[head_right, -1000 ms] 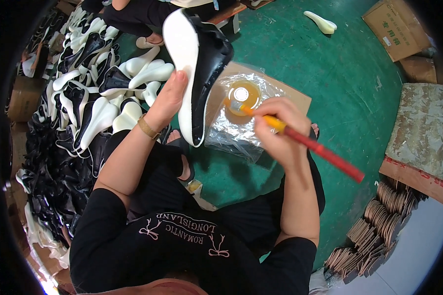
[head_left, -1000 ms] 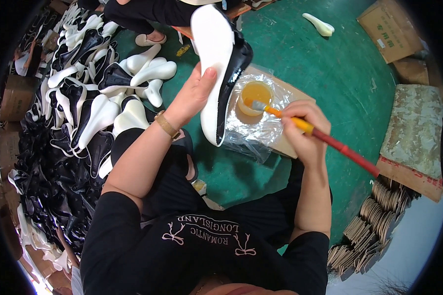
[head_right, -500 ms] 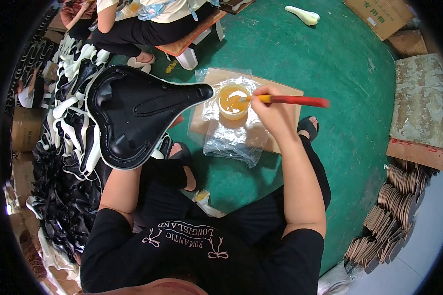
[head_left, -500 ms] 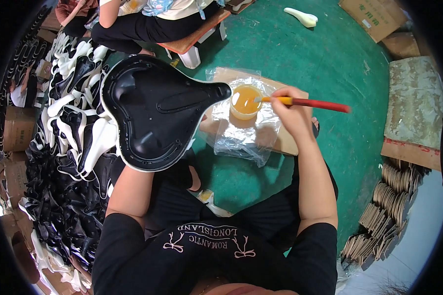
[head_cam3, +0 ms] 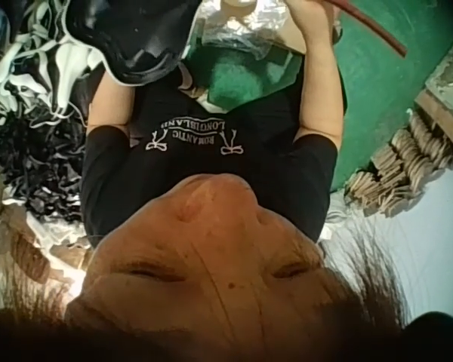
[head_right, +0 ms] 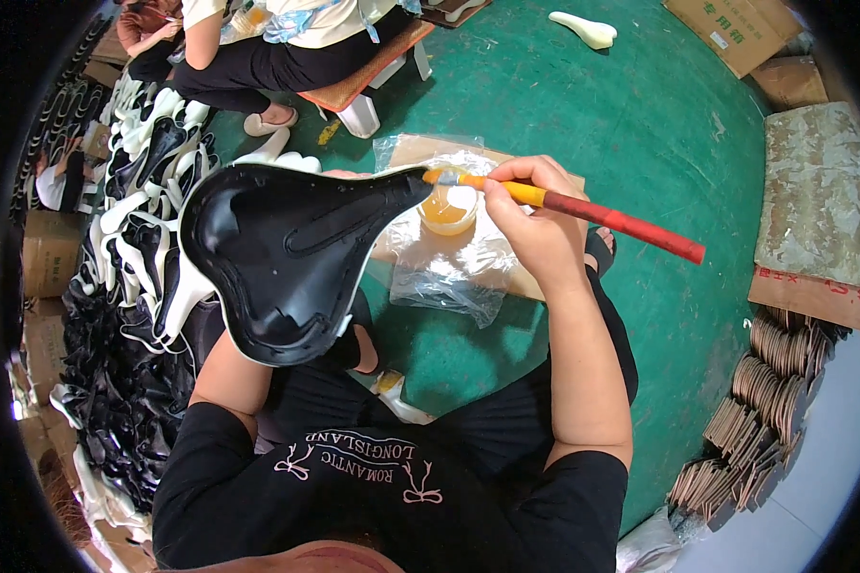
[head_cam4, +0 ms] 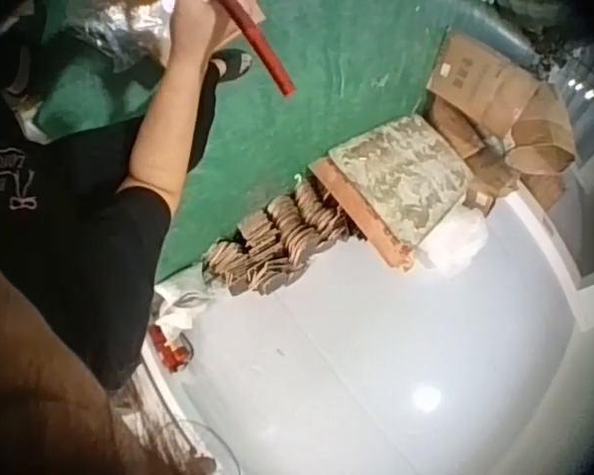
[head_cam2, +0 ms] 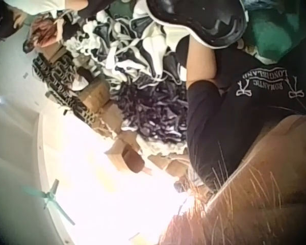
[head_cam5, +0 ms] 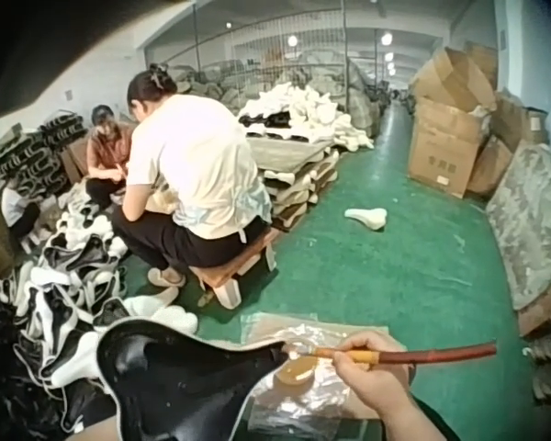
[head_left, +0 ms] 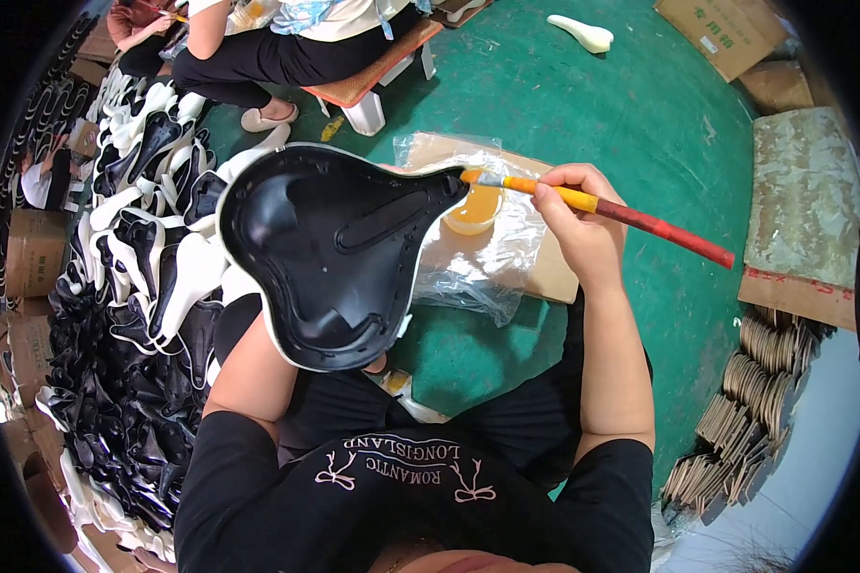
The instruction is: Applying adhesive to the edges of bicycle seat components using a brush.
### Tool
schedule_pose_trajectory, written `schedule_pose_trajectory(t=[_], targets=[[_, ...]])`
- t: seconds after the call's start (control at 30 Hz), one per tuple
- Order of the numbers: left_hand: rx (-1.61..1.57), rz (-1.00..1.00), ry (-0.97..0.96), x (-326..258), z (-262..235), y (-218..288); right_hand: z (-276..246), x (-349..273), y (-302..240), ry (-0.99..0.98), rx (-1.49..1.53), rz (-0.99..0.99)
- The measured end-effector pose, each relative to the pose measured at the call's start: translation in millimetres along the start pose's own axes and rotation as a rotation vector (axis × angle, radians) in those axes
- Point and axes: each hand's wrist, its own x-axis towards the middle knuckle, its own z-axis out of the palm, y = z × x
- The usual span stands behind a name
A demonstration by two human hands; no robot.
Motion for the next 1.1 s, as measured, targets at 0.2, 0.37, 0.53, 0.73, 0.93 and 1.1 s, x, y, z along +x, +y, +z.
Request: schedule_pose_trajectory(t=[0.2, 0.37, 0.53, 0.73, 0.93, 1.1], targets=[[0.973, 0.504, -0.033, 20.9, -41.4, -39.8, -3.1, 2.0, -9.0, 0.014, 0.252, 0.286], [1.078, 0.539, -0.047, 23.6, -50.9, -39.8, -2.6, 3.0, -13.4, 0.001, 0.297, 0.290], [0.092, -0.083, 0.141, 21.5, -25.7, -19.6, -5.5, 1.8, -9.8, 0.067, 0.195, 0.211], [0.763, 0.389, 0.051, 23.4, -52.4, -47.1, -4.0, 2.2, -12.5, 0.024, 0.327, 0.258], [1.286, 0.580, -0.025, 22.8, -29.3, -36.4, -9.5, -1.0, -21.6, -0.145, 0.329, 0.276], [1.371, 0.610, -0.040, 21.4, -27.5, -31.4, -9.7, -1.9, -21.6, -0.257, 0.224, 0.186]])
